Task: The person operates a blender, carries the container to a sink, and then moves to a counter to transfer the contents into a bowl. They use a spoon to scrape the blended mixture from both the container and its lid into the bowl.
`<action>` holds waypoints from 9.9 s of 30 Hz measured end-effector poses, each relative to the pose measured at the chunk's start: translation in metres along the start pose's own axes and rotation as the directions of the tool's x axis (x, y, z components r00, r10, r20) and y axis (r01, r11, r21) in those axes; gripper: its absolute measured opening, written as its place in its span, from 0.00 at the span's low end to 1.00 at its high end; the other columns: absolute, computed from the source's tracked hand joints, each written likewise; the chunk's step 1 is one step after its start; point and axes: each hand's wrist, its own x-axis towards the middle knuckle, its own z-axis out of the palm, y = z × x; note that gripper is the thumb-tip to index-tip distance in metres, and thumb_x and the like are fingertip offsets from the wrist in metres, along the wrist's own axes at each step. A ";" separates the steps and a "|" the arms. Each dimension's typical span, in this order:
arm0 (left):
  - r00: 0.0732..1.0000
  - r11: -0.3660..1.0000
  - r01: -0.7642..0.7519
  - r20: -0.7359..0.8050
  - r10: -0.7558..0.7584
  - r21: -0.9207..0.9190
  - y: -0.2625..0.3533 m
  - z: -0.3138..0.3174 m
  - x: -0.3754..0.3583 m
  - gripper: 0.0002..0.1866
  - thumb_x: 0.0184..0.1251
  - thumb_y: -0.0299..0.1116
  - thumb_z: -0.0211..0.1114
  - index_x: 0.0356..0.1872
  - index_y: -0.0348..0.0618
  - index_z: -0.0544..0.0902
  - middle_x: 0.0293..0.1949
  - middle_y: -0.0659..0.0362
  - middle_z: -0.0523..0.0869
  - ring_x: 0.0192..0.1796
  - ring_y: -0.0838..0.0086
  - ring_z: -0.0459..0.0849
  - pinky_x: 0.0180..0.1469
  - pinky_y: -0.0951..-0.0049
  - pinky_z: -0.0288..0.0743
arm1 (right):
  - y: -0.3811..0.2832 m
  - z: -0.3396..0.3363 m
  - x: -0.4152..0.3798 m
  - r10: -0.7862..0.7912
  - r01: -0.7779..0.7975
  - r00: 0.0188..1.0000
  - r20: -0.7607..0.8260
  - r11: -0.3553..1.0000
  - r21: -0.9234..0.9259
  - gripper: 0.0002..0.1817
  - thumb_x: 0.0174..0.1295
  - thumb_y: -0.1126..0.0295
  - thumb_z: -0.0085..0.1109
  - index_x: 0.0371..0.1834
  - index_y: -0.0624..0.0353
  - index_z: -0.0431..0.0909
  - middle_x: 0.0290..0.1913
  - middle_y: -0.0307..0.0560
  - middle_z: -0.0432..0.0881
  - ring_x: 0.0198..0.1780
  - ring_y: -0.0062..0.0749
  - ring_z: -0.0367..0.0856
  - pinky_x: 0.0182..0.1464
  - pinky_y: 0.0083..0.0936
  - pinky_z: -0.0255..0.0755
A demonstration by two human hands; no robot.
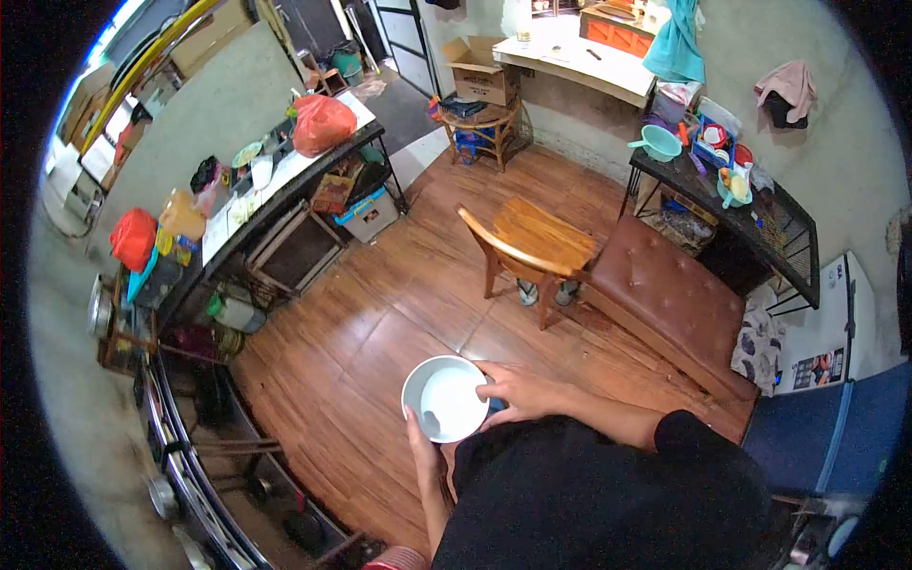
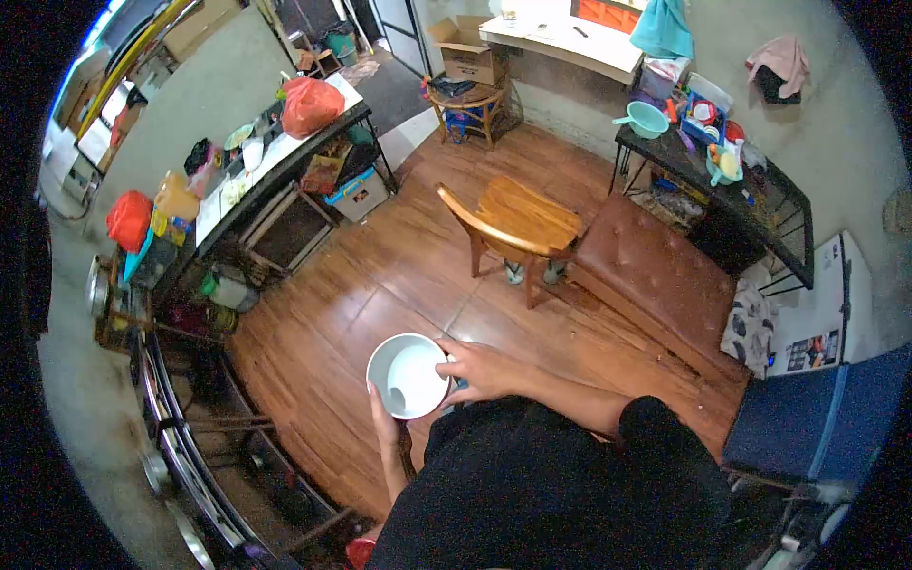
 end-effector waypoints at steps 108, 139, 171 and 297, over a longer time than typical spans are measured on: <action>0.280 0.981 -0.188 0.954 0.105 -0.052 0.208 1.135 1.006 0.19 0.69 0.45 0.67 0.46 0.36 0.79 0.35 0.62 0.82 0.38 0.82 0.78 0.42 0.78 0.73 | 0.865 -0.823 0.344 0.376 -0.437 -0.355 -0.856 0.743 0.508 0.20 0.77 0.60 0.40 0.65 0.60 0.62 0.36 0.51 0.78 0.36 0.30 0.77 0.39 0.29 0.74; 0.303 0.987 -0.101 0.948 -0.093 0.129 0.185 1.182 1.035 0.19 0.69 0.43 0.66 0.46 0.36 0.78 0.38 0.59 0.83 0.38 0.77 0.82 0.44 0.75 0.78 | 0.892 -0.838 0.275 0.471 -0.399 -0.323 -0.821 0.719 0.569 0.27 0.68 0.66 0.52 0.70 0.59 0.66 0.56 0.47 0.75 0.50 0.22 0.74 0.51 0.24 0.70; 0.478 0.892 0.451 0.833 -0.278 0.039 0.193 1.139 1.071 0.34 0.72 0.61 0.48 0.62 0.40 0.75 0.54 0.50 0.83 0.59 0.56 0.80 0.61 0.54 0.74 | 0.890 -0.876 0.278 0.509 -0.571 -0.167 -0.844 0.648 0.504 0.25 0.70 0.66 0.48 0.70 0.59 0.68 0.54 0.43 0.76 0.47 0.21 0.73 0.52 0.21 0.69; 0.722 0.869 -0.494 0.554 0.415 -0.007 0.147 1.027 0.889 0.48 0.50 0.24 0.77 0.72 0.32 0.58 0.64 0.49 0.72 0.66 0.64 0.74 0.70 0.61 0.67 | 0.848 -0.754 0.238 0.934 -0.957 0.267 -0.239 0.287 0.051 0.23 0.61 0.50 0.65 0.26 0.63 0.85 0.27 0.57 0.85 0.33 0.51 0.87 0.39 0.42 0.78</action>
